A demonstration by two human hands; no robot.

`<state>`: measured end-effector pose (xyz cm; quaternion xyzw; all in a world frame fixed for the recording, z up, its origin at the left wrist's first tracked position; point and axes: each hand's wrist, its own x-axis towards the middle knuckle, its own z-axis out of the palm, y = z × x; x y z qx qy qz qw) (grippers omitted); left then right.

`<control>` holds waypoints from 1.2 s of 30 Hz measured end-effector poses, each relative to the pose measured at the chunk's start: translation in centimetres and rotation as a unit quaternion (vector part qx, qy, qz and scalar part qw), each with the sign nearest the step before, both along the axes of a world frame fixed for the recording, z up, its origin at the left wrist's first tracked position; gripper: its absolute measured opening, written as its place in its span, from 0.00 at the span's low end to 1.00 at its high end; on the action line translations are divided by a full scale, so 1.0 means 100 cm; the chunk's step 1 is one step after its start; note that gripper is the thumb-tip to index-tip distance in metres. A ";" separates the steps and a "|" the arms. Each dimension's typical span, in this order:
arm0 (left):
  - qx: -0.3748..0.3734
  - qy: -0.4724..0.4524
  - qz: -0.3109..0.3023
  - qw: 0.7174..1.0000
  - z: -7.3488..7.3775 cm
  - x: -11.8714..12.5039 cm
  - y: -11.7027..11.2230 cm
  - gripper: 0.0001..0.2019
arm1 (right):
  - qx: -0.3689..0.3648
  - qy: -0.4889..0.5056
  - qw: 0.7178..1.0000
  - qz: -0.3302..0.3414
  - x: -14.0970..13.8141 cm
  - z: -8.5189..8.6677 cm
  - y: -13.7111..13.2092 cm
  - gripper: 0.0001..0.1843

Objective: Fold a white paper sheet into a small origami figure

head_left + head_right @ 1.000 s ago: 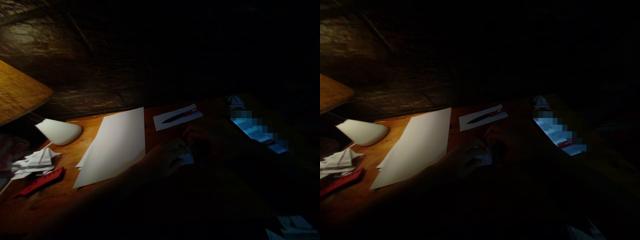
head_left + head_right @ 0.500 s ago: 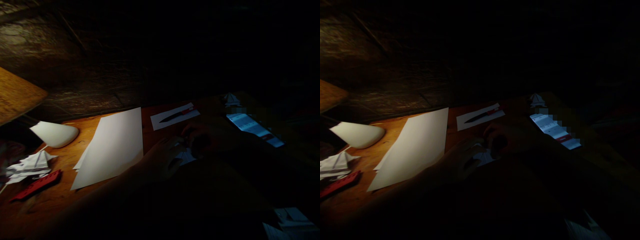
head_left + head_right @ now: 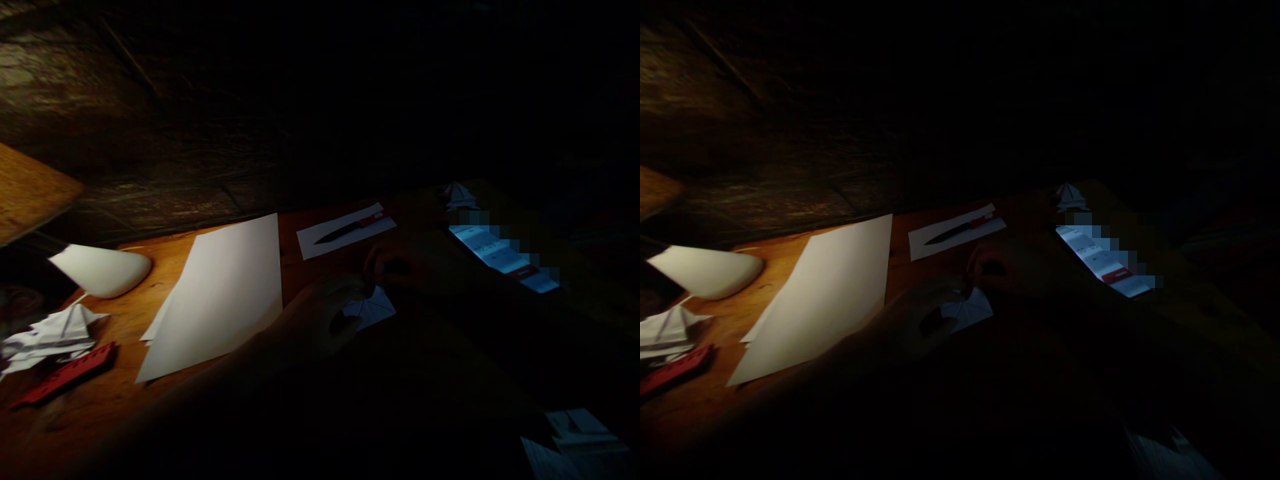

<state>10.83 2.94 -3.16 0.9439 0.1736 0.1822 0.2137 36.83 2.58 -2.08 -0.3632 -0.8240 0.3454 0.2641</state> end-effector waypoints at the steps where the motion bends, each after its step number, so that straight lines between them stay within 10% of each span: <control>1: 0.005 -0.003 0.001 1.000 0.000 0.000 0.000 0.18 | 0.000 -0.003 1.000 -0.012 -0.001 -0.002 0.000 0.09; 10: 0.009 0.024 0.006 1.000 0.002 0.003 -0.007 0.19 | 0.098 -0.042 0.992 -0.063 -0.006 -0.021 0.004 0.09; 27: -0.001 0.025 0.013 1.000 0.000 0.001 -0.005 0.19 | 0.010 -0.002 0.998 0.070 0.025 -0.015 0.013 0.23; 36: -0.005 0.002 -0.017 1.000 0.001 0.003 -0.004 0.21 | 0.025 -0.014 1.000 0.007 0.007 -0.010 0.006 0.11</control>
